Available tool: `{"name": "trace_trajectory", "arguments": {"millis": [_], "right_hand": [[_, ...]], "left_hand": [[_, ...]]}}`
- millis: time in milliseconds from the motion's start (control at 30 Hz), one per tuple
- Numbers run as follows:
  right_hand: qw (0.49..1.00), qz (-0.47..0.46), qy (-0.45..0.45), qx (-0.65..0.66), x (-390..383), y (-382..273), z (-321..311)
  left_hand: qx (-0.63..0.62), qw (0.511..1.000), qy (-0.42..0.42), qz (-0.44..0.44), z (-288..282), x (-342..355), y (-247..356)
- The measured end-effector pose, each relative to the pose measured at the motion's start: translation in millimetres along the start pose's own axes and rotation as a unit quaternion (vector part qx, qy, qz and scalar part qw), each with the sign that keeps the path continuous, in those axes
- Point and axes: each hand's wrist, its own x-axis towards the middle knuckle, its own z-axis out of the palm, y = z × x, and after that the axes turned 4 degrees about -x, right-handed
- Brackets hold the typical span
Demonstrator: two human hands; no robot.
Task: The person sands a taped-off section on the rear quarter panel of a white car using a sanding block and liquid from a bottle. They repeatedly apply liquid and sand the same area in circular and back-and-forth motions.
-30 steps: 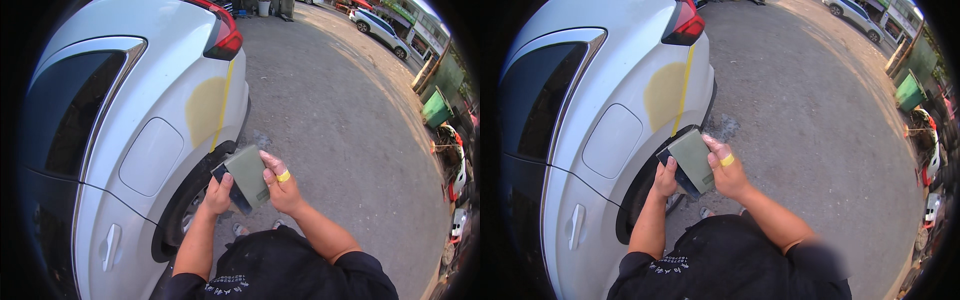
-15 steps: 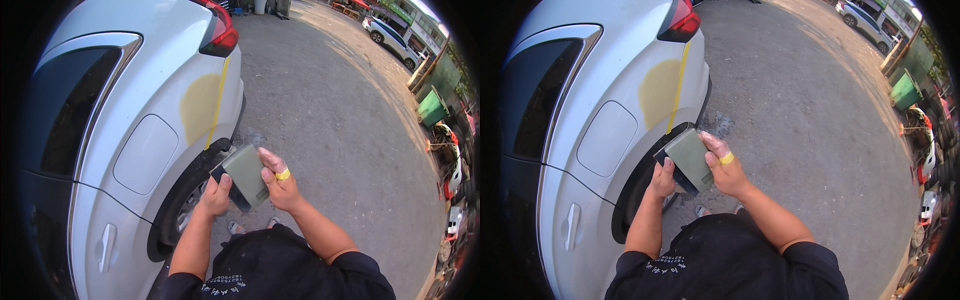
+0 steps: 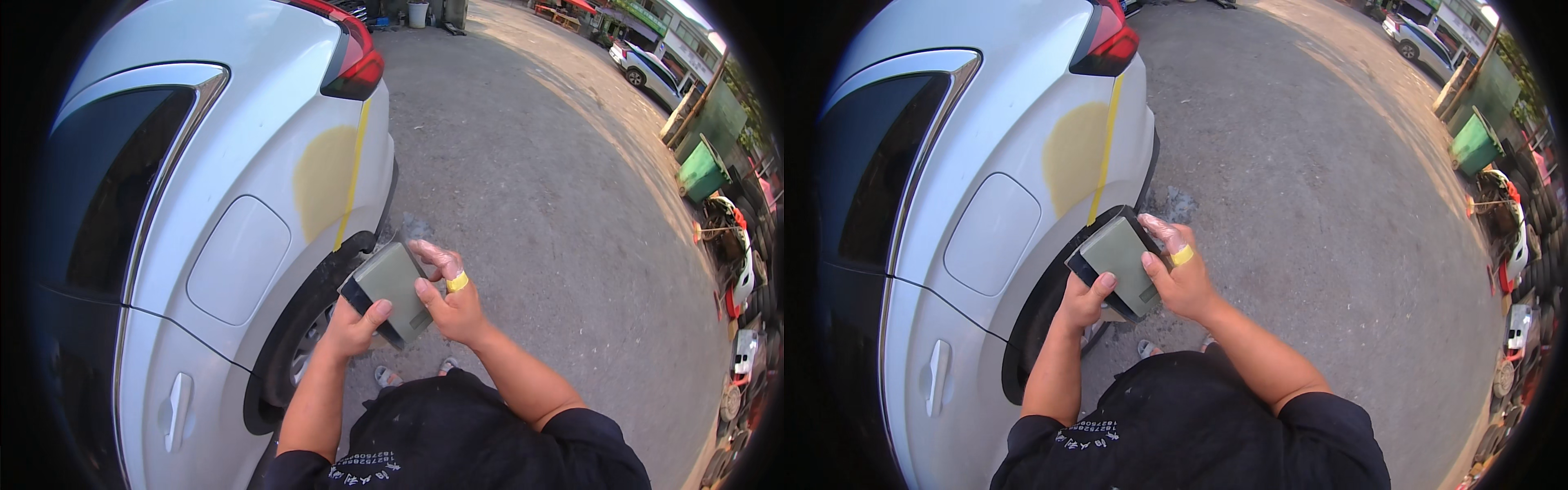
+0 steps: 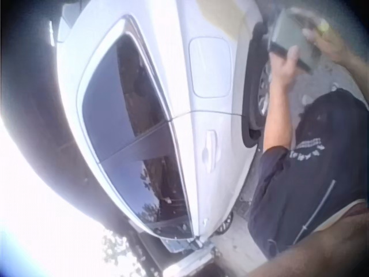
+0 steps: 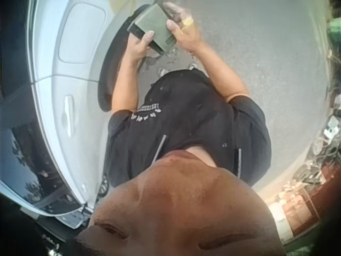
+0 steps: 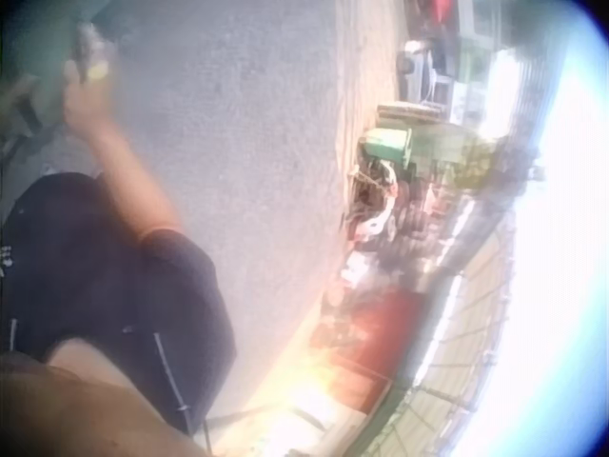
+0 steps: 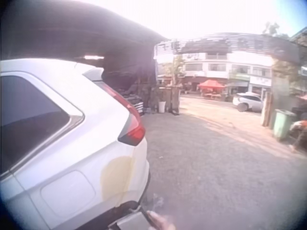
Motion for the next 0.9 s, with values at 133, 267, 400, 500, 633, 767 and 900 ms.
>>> {"name": "trace_trajectory", "arguments": {"millis": [133, 267, 400, 500, 633, 767, 900], "right_hand": [[0.973, 0.118, -0.101, 0.169, 21.5, 4.0, -24.1], [0.923, 0.14, -0.172, 0.315, 25.5, 12.9, -28.8], [0.964, 0.134, -0.083, 0.214, 14.4, -1.1, -11.0], [1.0, 0.018, 0.006, 0.003, 8.5, -15.6, 4.7], [0.983, -0.075, 0.073, -0.152, 2.5, -12.3, 1.5], [0.963, -0.157, 0.07, -0.207, -0.7, -9.8, 6.9], [0.921, -0.22, -0.001, -0.323, -5.9, -13.3, 3.3]], "left_hand": [[-0.022, 0.999, -0.005, -0.028, -9.5, -5.5, -0.6], [0.02, 0.999, -0.009, -0.043, -10.6, -4.9, -0.1], [0.029, 0.999, -0.008, -0.043, -15.9, -3.6, 1.1], [0.105, 0.994, 0.013, -0.014, -14.1, 2.7, -7.2], [0.203, 0.977, 0.02, -0.063, -6.8, 15.8, -13.1], [0.274, 0.96, 0.027, -0.047, -4.5, 12.7, -16.7], [0.332, 0.943, 0.01, -0.01, 4.7, 18.2, -16.6]]}}
